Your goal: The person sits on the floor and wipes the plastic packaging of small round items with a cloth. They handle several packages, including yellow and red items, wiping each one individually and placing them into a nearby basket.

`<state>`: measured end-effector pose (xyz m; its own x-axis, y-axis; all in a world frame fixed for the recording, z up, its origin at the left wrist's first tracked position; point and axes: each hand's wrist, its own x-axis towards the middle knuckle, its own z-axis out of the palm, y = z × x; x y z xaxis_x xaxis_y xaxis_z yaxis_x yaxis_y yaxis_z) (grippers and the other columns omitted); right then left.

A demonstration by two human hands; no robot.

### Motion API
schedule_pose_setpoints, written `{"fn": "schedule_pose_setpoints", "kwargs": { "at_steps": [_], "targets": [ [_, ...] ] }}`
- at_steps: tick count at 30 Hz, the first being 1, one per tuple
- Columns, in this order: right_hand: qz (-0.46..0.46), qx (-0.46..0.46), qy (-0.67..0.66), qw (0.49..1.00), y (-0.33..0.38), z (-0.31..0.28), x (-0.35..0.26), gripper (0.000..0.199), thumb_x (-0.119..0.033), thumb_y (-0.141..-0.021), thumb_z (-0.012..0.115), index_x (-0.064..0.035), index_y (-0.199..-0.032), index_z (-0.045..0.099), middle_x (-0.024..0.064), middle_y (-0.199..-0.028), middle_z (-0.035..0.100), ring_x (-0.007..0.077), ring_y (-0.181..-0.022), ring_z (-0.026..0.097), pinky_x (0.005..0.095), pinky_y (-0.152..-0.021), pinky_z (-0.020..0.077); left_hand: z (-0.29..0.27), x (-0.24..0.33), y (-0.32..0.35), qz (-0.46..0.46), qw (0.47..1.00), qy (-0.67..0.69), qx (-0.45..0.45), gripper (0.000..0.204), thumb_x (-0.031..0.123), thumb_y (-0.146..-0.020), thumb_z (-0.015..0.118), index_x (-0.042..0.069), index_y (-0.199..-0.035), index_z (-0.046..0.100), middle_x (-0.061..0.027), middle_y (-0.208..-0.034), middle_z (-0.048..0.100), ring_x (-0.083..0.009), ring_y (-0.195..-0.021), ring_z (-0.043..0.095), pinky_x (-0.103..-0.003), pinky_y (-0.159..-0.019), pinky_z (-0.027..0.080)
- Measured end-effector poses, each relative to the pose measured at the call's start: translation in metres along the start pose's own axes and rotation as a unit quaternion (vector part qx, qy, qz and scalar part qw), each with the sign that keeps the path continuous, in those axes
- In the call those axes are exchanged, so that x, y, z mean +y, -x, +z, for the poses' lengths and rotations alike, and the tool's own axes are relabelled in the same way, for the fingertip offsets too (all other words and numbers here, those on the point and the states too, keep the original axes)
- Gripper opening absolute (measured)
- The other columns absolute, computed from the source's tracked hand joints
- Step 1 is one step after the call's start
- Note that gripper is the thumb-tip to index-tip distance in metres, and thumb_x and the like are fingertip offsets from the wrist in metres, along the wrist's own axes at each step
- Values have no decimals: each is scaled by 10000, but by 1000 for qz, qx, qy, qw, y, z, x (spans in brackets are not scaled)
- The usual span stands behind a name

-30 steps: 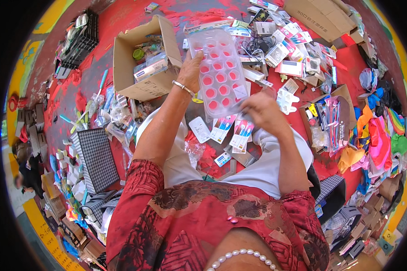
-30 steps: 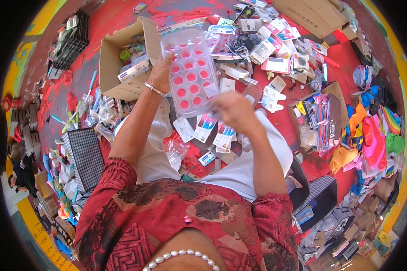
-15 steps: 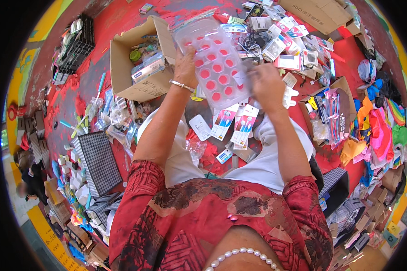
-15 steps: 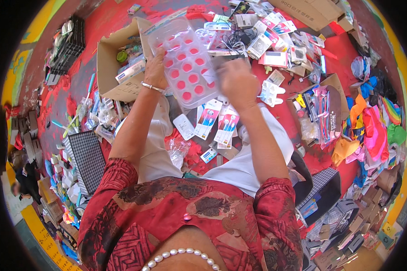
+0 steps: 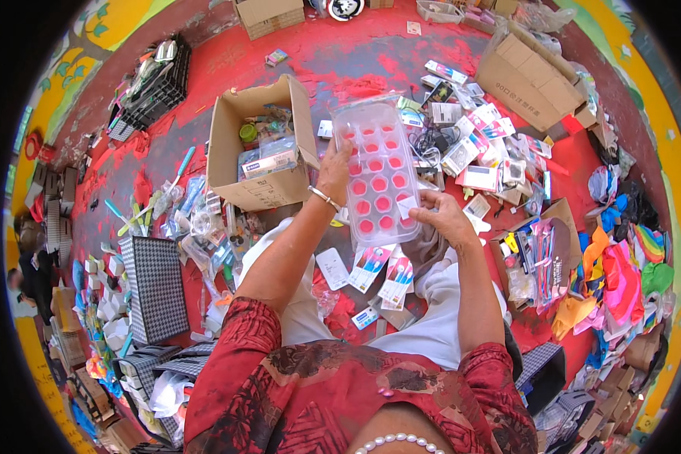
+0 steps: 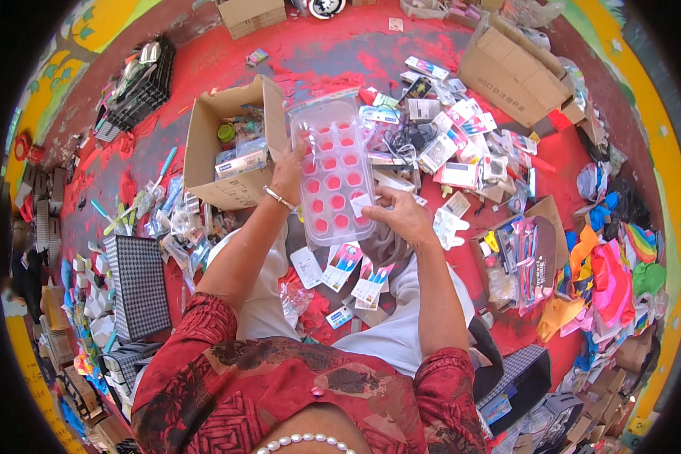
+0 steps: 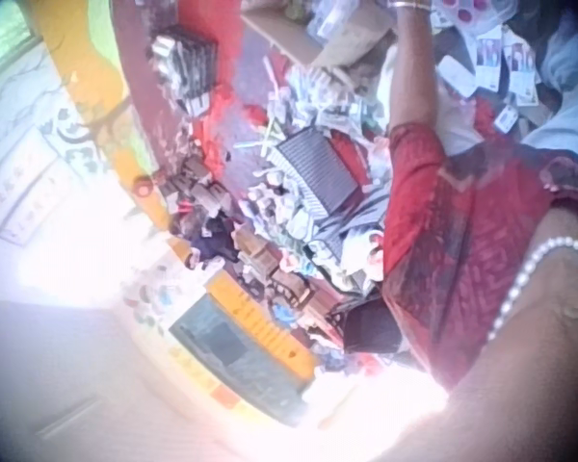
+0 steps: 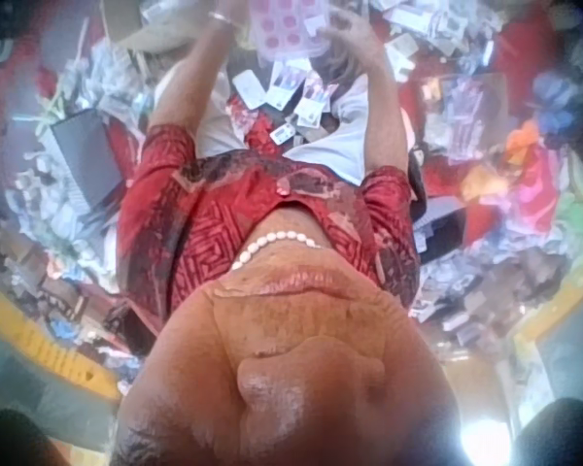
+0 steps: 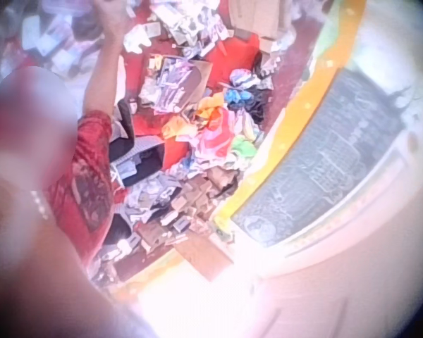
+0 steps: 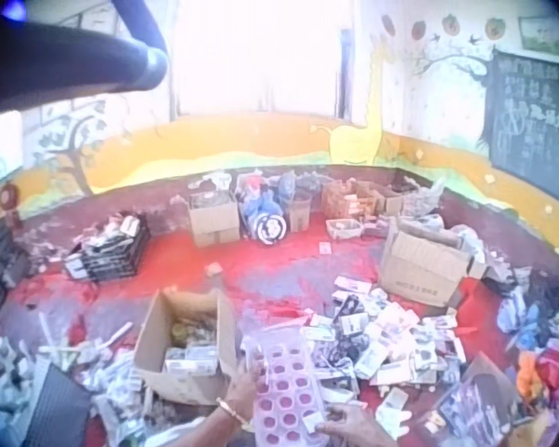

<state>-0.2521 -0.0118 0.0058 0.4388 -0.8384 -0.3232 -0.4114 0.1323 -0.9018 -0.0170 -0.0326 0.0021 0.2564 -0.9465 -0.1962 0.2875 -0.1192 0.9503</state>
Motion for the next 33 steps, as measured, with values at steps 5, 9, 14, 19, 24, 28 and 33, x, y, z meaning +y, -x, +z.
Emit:
{"fn": "schedule_pose_setpoints", "kwargs": {
  "at_steps": [5,9,14,19,24,28,33],
  "targets": [
    [10,-6,-82,997,10,4,-11,503,-231,-664,721,19,-1087,614,61,-947,638,130,-883,555,263,-819,422,1,-4,7,12,1000,-2,-28,502,400,-933,451,50,-1293,426,-57,-1098,524,-146,-1012,472,-294,-878,390],
    [-1,-8,-138,990,23,15,-12,496,-217,-641,723,5,-1074,624,50,-912,640,118,-864,553,271,-812,435,-4,-8,9,2,994,17,-108,540,345,-906,519,120,-1362,336,-101,-1259,467,-209,-1122,442,-384,-913,388],
    [-33,67,-61,995,43,21,-34,388,-143,-642,686,17,-994,647,70,-888,661,137,-782,594,296,-744,469,3,-4,12,-100,984,85,-122,680,334,-889,556,128,-1412,172,-83,-1325,414,-251,-1198,408,-431,-937,380],
    [-10,189,485,854,52,70,-83,364,-203,-694,633,39,-956,561,162,-754,651,262,-671,655,354,-615,523,18,-9,26,-82,955,157,-238,629,422,-858,573,132,-1344,296,-94,-1243,464,-255,-1135,456,-433,-923,403],
    [-43,161,590,790,64,124,-103,488,-181,-692,626,137,-1039,500,186,-760,633,236,-622,659,317,-538,529,2,-10,-1,-173,882,386,-209,342,385,-880,541,107,-1080,538,-70,-986,586,-228,-925,571,-414,-852,455],
    [-41,171,638,750,72,136,-98,582,-167,-693,644,167,-1142,483,166,-796,629,205,-642,655,280,-534,528,-16,-1,-22,-96,863,471,-155,440,463,-879,509,64,-1057,556,-106,-1013,609,-252,-973,577,-423,-873,451],
    [-51,155,721,673,72,148,-90,506,-123,-739,563,161,-1152,498,185,-775,619,201,-642,630,249,-513,501,-32,17,-10,-130,875,407,-226,576,539,-806,596,37,-1079,531,-121,-1007,602,-261,-942,579,-407,-851,469]
  ]
}}
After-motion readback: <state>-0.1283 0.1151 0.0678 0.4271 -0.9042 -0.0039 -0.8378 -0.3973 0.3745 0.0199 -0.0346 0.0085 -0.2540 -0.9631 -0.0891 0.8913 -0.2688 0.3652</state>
